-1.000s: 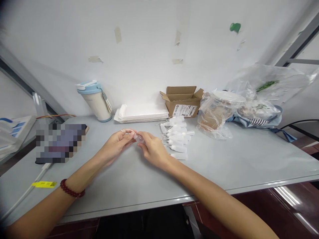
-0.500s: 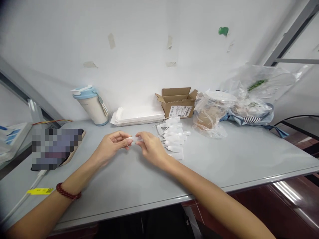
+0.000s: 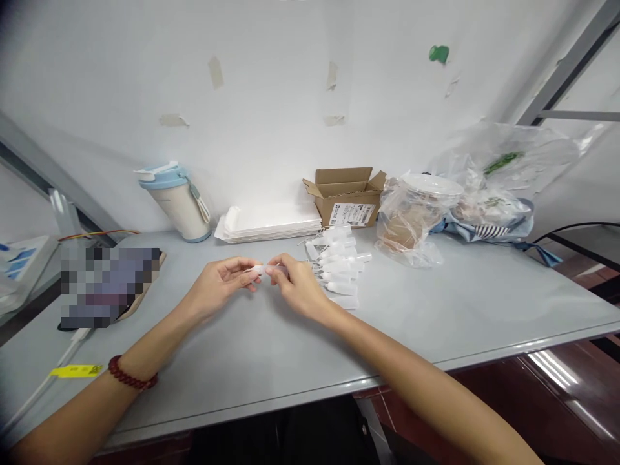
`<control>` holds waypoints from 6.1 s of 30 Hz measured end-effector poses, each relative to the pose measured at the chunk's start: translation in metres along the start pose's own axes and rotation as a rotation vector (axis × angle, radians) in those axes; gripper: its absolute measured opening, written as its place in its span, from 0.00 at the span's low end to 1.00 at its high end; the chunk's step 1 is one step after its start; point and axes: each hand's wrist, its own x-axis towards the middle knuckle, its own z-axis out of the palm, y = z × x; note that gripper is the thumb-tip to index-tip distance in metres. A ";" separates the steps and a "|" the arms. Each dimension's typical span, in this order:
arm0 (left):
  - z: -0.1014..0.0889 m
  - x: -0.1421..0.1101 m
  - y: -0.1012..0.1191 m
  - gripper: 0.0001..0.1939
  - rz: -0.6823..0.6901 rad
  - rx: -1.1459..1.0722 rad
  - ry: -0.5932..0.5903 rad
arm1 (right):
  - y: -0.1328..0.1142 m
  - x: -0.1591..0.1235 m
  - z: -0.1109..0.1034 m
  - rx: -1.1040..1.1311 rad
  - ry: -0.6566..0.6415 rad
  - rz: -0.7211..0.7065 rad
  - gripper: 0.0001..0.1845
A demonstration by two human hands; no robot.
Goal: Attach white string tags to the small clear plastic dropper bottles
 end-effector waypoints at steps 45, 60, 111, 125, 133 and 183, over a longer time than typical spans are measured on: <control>0.006 -0.004 -0.004 0.17 0.001 0.000 -0.018 | 0.001 0.002 -0.004 0.396 0.021 0.055 0.16; 0.002 -0.003 -0.003 0.21 -0.061 -0.065 -0.039 | 0.001 0.002 -0.008 0.330 -0.003 -0.062 0.13; 0.008 -0.006 -0.007 0.14 0.155 0.373 -0.020 | 0.004 -0.002 -0.001 -0.225 0.036 -0.207 0.14; -0.016 0.004 0.000 0.14 0.010 0.087 0.065 | 0.019 0.011 -0.012 -0.465 0.016 -0.361 0.11; -0.013 0.004 -0.005 0.16 -0.001 0.195 -0.092 | 0.015 0.009 -0.011 -0.458 0.029 -0.388 0.12; -0.004 0.001 -0.009 0.07 -0.203 -0.475 -0.081 | -0.004 0.000 -0.007 -0.009 -0.107 -0.061 0.14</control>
